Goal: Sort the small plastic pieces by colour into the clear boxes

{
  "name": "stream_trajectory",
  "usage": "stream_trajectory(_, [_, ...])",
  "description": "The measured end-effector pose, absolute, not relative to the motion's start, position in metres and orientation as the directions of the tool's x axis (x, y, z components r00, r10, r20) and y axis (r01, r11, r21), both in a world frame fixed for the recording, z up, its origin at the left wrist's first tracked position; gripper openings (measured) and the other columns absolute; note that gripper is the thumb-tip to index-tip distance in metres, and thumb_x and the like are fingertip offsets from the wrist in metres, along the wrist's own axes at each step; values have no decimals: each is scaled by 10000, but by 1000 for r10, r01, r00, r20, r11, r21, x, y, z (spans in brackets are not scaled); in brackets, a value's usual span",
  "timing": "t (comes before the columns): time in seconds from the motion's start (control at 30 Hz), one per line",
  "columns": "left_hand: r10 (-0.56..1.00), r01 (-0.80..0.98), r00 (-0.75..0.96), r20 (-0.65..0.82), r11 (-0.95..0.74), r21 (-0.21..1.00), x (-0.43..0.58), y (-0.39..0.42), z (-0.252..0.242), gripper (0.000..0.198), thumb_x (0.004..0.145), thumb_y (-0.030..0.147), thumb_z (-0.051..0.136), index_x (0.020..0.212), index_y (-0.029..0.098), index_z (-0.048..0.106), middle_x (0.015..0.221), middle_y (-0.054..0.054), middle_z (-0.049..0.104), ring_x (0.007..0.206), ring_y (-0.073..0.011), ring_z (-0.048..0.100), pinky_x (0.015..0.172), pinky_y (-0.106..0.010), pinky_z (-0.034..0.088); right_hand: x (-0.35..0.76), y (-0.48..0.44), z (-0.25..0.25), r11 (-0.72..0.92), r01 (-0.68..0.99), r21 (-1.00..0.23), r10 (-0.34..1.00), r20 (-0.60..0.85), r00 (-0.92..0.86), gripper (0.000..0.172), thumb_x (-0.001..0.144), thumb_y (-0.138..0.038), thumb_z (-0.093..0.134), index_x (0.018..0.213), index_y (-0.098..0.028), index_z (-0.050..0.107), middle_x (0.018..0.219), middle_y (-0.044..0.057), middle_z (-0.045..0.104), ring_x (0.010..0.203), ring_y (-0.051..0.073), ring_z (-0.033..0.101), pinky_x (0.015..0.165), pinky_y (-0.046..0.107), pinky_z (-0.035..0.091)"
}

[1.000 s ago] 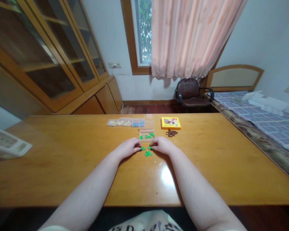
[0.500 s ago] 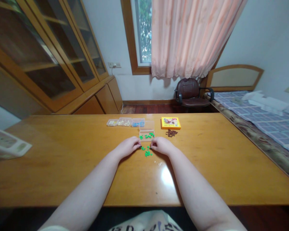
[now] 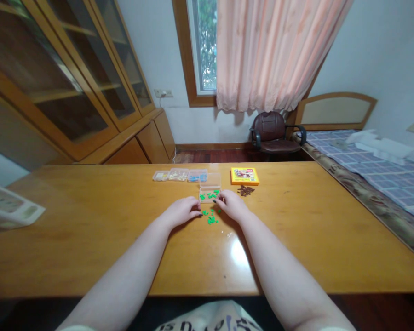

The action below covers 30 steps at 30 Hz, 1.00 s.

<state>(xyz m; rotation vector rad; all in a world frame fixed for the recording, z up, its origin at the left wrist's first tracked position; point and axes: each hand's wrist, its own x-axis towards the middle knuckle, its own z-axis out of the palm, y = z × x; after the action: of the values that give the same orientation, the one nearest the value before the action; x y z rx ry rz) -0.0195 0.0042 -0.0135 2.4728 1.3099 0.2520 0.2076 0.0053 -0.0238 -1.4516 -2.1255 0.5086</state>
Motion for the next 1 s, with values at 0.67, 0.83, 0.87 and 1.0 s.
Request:
stream_trajectory(0.67, [866, 764, 432, 252, -499, 409, -11, 13, -19, 171, 879, 276, 482, 935, 186, 617, 959, -49, 637, 890, -174, 587, 796, -278, 449, 203, -4, -16, 556, 644, -525, 790, 92, -606, 147, 797, -207, 605, 855, -237, 737, 878, 26, 681, 814, 143, 606, 750, 232, 437])
stream_trajectory(0.83, [856, 764, 452, 250, -516, 387, -14, 14, -21, 154, 860, 268, 523, 960, 208, 624, 986, -38, 633, 903, -171, 588, 801, -275, 455, 201, -6, -16, 563, 703, -435, 803, 82, -591, 141, 809, -233, 594, 842, -244, 730, 899, 22, 673, 816, 147, 607, 725, 226, 428])
stream_trajectory(0.87, [845, 756, 490, 215, -535, 376, -15, 12, -21, 136, 854, 274, 533, 930, 214, 630, 960, -30, 634, 877, -165, 591, 784, -268, 457, 200, -7, -16, 566, 717, -408, 804, 81, -589, 144, 815, -233, 584, 839, -241, 726, 905, 23, 671, 812, 148, 607, 721, 227, 424])
stream_trajectory(1.0, [787, 714, 610, 93, -597, 366, -17, 6, -17, 119, 830, 307, 573, 895, 230, 636, 934, -13, 633, 844, -155, 595, 759, -251, 455, 196, -9, -14, 568, 763, -309, 811, 53, -582, 156, 836, -236, 550, 829, -222, 705, 897, 37, 660, 799, 158, 604, 707, 235, 409])
